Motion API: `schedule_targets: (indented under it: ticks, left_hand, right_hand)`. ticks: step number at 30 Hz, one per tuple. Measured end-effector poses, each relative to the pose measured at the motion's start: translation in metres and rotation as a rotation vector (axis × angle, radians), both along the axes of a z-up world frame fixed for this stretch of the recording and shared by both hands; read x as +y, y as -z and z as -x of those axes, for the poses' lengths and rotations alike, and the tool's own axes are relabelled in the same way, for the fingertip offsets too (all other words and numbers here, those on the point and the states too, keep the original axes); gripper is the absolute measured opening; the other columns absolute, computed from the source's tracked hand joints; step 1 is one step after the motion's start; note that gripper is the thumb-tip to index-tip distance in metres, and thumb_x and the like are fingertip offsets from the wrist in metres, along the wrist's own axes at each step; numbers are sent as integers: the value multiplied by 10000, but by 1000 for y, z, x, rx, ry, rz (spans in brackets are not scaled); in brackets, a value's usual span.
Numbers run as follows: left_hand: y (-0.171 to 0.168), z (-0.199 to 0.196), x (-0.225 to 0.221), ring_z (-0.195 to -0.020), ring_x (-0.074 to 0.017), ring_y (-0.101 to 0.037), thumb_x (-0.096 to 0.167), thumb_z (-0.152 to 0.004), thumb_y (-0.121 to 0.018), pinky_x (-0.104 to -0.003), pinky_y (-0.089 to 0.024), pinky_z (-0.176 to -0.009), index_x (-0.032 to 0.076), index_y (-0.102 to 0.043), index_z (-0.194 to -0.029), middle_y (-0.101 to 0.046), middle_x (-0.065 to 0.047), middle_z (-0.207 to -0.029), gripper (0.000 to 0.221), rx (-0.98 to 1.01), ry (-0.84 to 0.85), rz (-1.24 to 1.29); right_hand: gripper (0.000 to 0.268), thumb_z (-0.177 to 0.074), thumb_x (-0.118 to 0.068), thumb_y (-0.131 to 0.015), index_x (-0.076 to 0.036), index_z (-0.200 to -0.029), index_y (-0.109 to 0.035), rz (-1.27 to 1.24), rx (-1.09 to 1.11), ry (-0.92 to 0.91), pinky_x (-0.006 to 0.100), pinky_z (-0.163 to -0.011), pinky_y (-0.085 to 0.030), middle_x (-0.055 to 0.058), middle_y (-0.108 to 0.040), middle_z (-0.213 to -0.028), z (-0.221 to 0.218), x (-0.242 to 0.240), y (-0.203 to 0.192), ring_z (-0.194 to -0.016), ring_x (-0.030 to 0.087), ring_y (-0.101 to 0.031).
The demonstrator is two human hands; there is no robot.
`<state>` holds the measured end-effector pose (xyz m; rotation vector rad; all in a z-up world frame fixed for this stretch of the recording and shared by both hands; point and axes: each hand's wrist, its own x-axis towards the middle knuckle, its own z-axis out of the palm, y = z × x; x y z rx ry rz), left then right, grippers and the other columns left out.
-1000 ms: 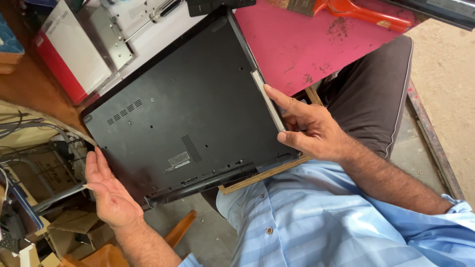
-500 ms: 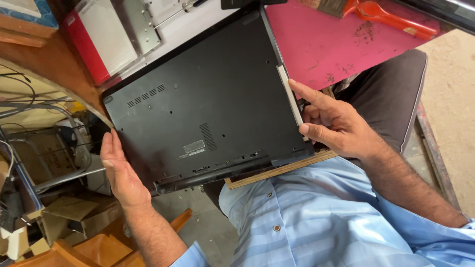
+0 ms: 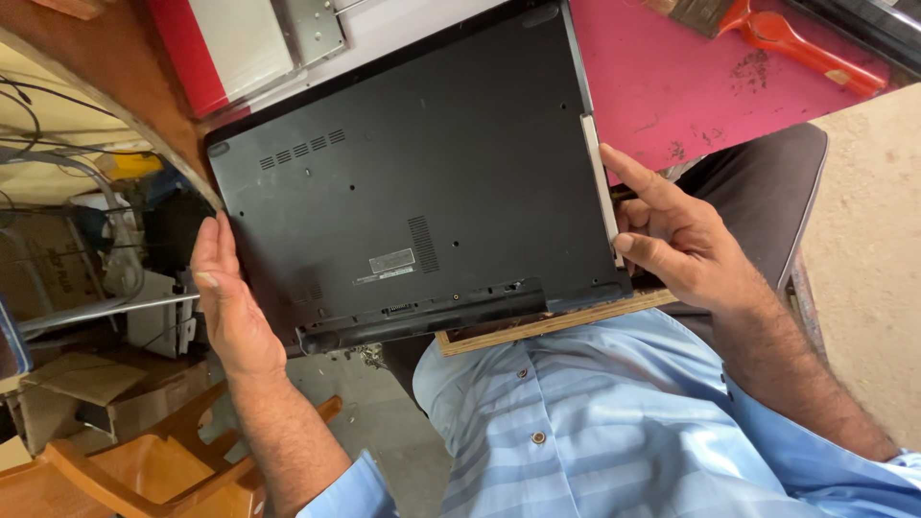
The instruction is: The person disassembles a laptop by removing the outer casing and internal components, then reassembles it by fitting the casing and parts back together.
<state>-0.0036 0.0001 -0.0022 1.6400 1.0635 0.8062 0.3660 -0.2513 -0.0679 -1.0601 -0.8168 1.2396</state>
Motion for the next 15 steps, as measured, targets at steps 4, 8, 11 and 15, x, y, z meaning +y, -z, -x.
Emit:
schedule_targets:
  ticks: [4,8,11,15]
  left_hand:
    - [-1,0,1,-1629,-340,-212,652,-1080,-360,-454,-184,-1339,-65,-201,-1625,-206,-290,-1727,914,25,-11,7]
    - [-2,0,1,-1630,-339,-207,660,-1083,-389,-462,-192,-1348,-59,-186,-1624,-184,-282,-1736,922,-12,19,16]
    - [-1,1,1,-1642,-338,-210,660,-1092,-393,-462,-187,-1362,-60,-204,-1627,-201,-286,-1742,917,-21,25,13]
    - [0,3,1,-1637,-337,-229,661,-1093,-383,-460,-193,-1364,-54,-208,-1634,-208,-280,-1747,914,-17,23,15]
  right_hand:
    - [829,-931,21,-535,-61,-1680,-191,-37,-62,-48,246,-745,-513,88,-659,-985,-4,0,-2,-831,92,-597]
    - [858,-922,19,-556,-62,-1684,-171,12,-58,-56,242,-717,-505,74,-638,-938,-5,0,-5,-804,92,-587]
    - [840,-936,13,-589,-59,-1682,-211,10,-79,-18,247,-742,-513,66,-627,-950,-3,-3,-10,-838,97,-591]
    - [646,-961,-53,-681,-29,-1563,-448,145,-102,195,269,-739,-524,83,-629,-1090,12,-18,-22,-890,127,-622]
